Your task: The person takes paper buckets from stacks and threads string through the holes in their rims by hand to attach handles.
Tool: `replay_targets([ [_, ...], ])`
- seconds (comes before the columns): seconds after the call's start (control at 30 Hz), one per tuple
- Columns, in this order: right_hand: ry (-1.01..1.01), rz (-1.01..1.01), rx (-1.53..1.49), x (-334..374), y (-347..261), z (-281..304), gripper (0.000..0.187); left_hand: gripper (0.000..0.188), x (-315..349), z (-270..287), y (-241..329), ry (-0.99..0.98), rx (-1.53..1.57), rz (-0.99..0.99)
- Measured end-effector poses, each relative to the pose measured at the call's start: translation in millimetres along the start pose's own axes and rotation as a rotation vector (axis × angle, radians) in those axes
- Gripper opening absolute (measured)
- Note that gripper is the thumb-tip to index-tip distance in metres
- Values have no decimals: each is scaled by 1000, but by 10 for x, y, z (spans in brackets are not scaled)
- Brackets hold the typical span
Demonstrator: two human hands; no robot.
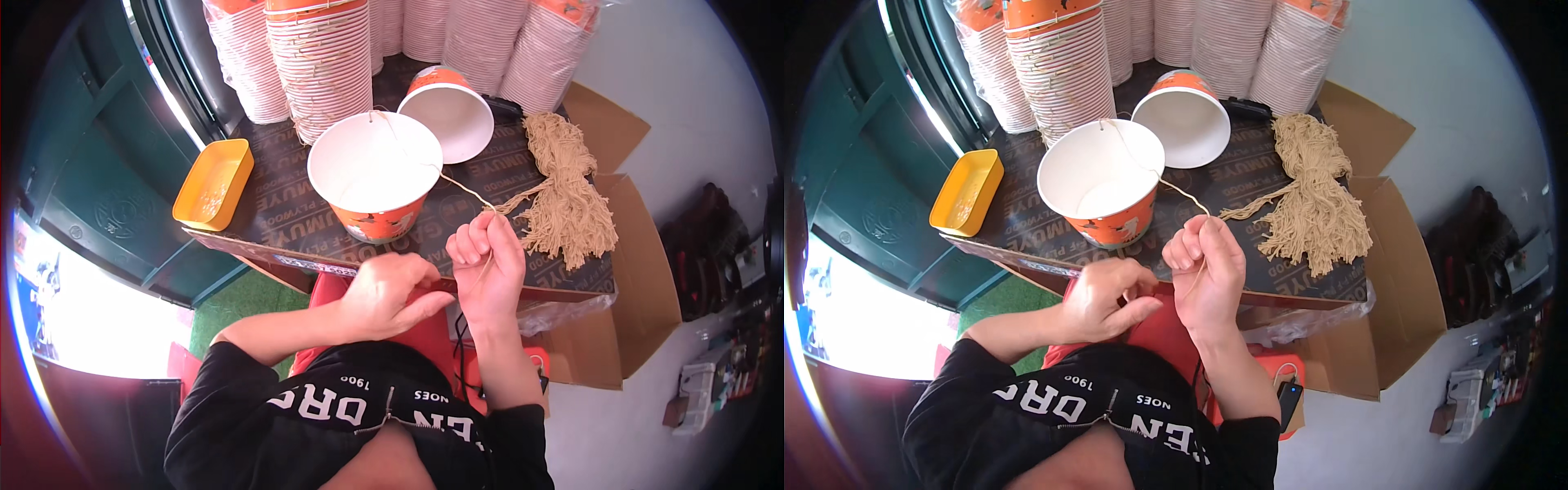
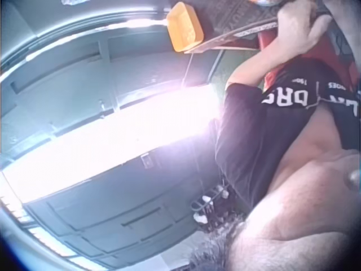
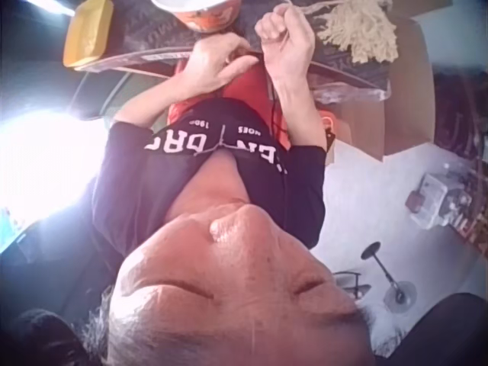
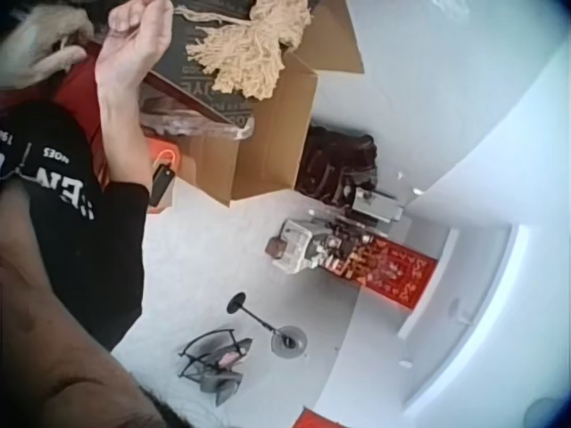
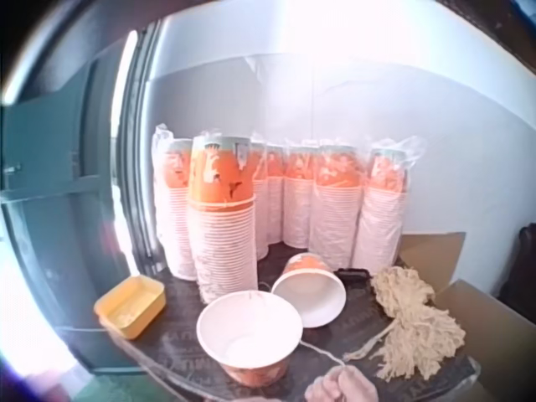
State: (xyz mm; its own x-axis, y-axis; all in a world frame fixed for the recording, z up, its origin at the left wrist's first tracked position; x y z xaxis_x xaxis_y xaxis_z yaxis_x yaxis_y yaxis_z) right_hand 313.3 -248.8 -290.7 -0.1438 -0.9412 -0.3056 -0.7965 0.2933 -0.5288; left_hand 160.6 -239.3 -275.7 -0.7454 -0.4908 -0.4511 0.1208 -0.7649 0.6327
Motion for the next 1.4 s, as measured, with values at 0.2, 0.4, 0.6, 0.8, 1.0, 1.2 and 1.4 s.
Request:
replay_targets([
  [0.2, 51, 82, 84, 15, 165, -19, 20, 29, 70, -328, -11, 149, 281, 153],
  [0.4, 102, 76, 142, 87, 242, -30, 19, 10, 127, -436, -158, 209, 333, 179],
  [0.6, 132, 341, 956, 190, 164, 249, 28, 7, 141, -206, -119, 38, 239, 319],
  [0.8, -422, 252, 1280, 317, 54, -282, 27, 7, 150, 222, 18, -76, 81, 292],
  [1.0, -461, 276, 1345, 269, 139, -344, 18, 8, 182, 405, 15, -88, 119, 416],
  [1.2, -383, 192, 1235, 197, 204, -327, 9, 5, 248, 613, -87, 3, 144, 387],
  [1.4, -228, 165, 1067, 162, 298, -201, 6, 14, 107, 1038, -110, 305, -297, 164],
])
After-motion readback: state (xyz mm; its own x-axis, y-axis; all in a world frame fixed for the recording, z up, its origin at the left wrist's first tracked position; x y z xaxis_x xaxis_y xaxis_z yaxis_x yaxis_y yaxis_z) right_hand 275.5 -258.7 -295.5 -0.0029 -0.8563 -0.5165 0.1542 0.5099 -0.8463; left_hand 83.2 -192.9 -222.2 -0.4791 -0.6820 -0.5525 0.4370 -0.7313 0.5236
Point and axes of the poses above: each hand's wrist, its own x-axis away from the middle knuckle, its own z-axis out of the back of the hand, y = z × x, the point moved 4 cm from there along -x, towards the middle knuckle, and after that the axes turned 8 degrees about -y, right-handed, at the moved point
